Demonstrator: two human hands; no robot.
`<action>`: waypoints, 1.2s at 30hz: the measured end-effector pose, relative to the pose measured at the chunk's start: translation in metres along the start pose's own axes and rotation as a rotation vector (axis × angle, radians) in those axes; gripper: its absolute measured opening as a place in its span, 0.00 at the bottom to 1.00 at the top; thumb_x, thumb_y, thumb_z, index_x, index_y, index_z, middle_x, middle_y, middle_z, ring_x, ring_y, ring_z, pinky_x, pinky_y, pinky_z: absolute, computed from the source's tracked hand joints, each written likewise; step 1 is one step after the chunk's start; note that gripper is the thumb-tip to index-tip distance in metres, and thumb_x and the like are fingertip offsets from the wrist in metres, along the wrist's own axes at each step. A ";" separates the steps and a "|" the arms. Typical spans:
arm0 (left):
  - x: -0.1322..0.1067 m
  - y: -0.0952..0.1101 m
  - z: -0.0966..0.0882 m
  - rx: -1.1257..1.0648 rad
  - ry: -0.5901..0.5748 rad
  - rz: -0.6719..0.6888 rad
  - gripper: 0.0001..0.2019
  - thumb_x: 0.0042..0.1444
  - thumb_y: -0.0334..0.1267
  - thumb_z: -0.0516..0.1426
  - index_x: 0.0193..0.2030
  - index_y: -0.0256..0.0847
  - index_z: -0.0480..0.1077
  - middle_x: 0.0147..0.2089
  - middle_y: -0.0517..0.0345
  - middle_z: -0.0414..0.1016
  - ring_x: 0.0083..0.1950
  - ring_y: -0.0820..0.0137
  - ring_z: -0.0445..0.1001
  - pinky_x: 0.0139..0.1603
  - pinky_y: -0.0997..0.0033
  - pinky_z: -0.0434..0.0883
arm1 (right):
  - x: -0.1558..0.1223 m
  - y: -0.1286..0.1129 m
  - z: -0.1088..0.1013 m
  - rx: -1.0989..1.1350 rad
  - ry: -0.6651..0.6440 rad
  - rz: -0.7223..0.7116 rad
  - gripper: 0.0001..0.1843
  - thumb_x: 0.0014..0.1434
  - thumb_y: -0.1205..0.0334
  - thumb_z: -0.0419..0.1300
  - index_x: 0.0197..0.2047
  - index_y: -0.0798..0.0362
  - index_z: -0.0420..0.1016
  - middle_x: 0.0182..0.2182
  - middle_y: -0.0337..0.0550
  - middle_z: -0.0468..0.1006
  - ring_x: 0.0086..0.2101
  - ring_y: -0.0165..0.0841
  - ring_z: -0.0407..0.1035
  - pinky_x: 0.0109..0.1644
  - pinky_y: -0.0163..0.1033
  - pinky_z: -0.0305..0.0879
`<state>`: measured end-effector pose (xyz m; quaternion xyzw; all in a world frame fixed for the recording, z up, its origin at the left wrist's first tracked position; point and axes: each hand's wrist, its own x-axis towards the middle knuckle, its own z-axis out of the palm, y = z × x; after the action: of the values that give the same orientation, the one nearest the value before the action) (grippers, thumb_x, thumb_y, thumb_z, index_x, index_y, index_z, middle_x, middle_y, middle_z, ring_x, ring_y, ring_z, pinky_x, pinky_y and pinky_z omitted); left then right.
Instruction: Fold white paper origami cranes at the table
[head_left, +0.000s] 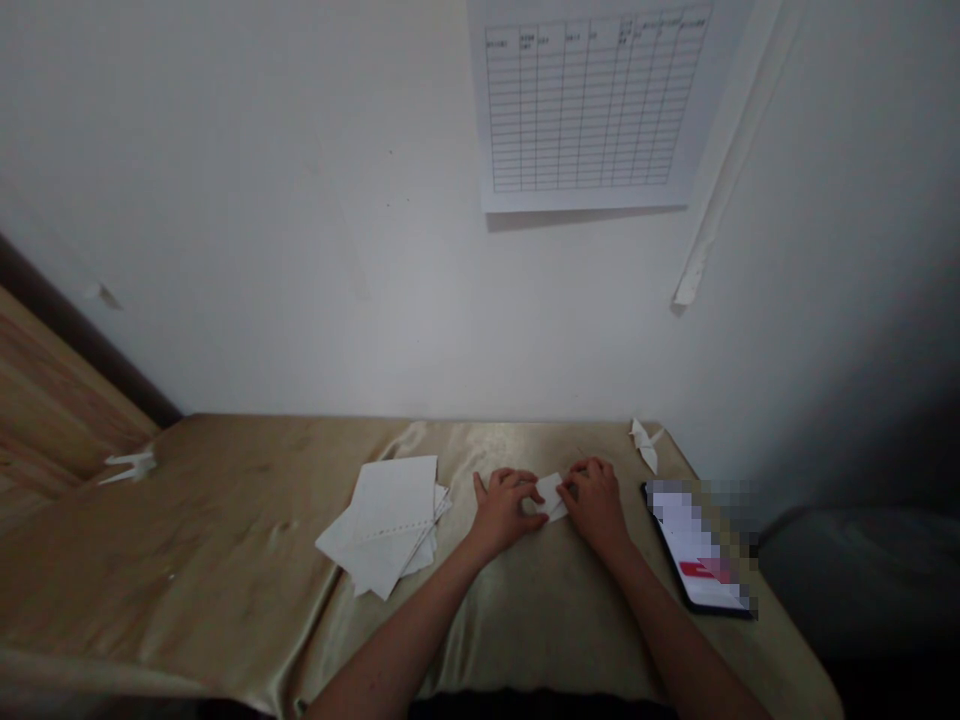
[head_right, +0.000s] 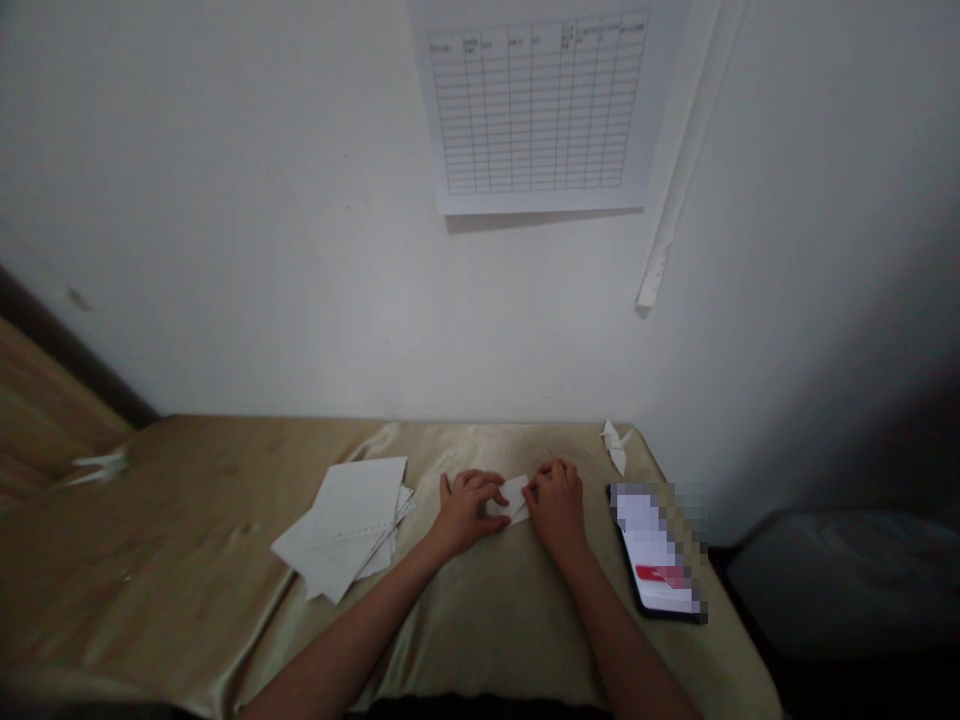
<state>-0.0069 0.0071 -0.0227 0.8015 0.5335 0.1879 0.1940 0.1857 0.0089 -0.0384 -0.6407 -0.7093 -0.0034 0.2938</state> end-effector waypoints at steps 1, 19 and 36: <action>0.000 0.000 0.000 0.000 -0.008 -0.004 0.14 0.48 0.46 0.68 0.42 0.56 0.75 0.61 0.68 0.71 0.67 0.55 0.56 0.65 0.24 0.30 | 0.001 0.000 0.000 -0.005 0.002 0.000 0.06 0.58 0.60 0.63 0.33 0.50 0.81 0.44 0.50 0.74 0.52 0.44 0.59 0.55 0.46 0.57; -0.002 0.010 -0.001 0.027 0.032 -0.044 0.14 0.47 0.50 0.67 0.41 0.57 0.76 0.61 0.67 0.71 0.66 0.52 0.57 0.65 0.23 0.32 | 0.006 0.006 0.009 -0.039 0.061 -0.026 0.06 0.59 0.57 0.63 0.35 0.48 0.81 0.45 0.48 0.72 0.53 0.45 0.57 0.58 0.50 0.56; 0.002 0.017 0.004 0.071 0.069 -0.089 0.14 0.48 0.52 0.68 0.39 0.53 0.76 0.59 0.65 0.72 0.64 0.54 0.59 0.66 0.24 0.33 | 0.006 0.003 0.006 -0.012 0.029 0.034 0.08 0.59 0.55 0.62 0.36 0.47 0.82 0.45 0.48 0.72 0.53 0.45 0.56 0.57 0.50 0.54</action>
<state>0.0092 0.0029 -0.0167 0.7764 0.5814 0.1877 0.1550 0.1862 0.0167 -0.0420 -0.6542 -0.6941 -0.0119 0.3002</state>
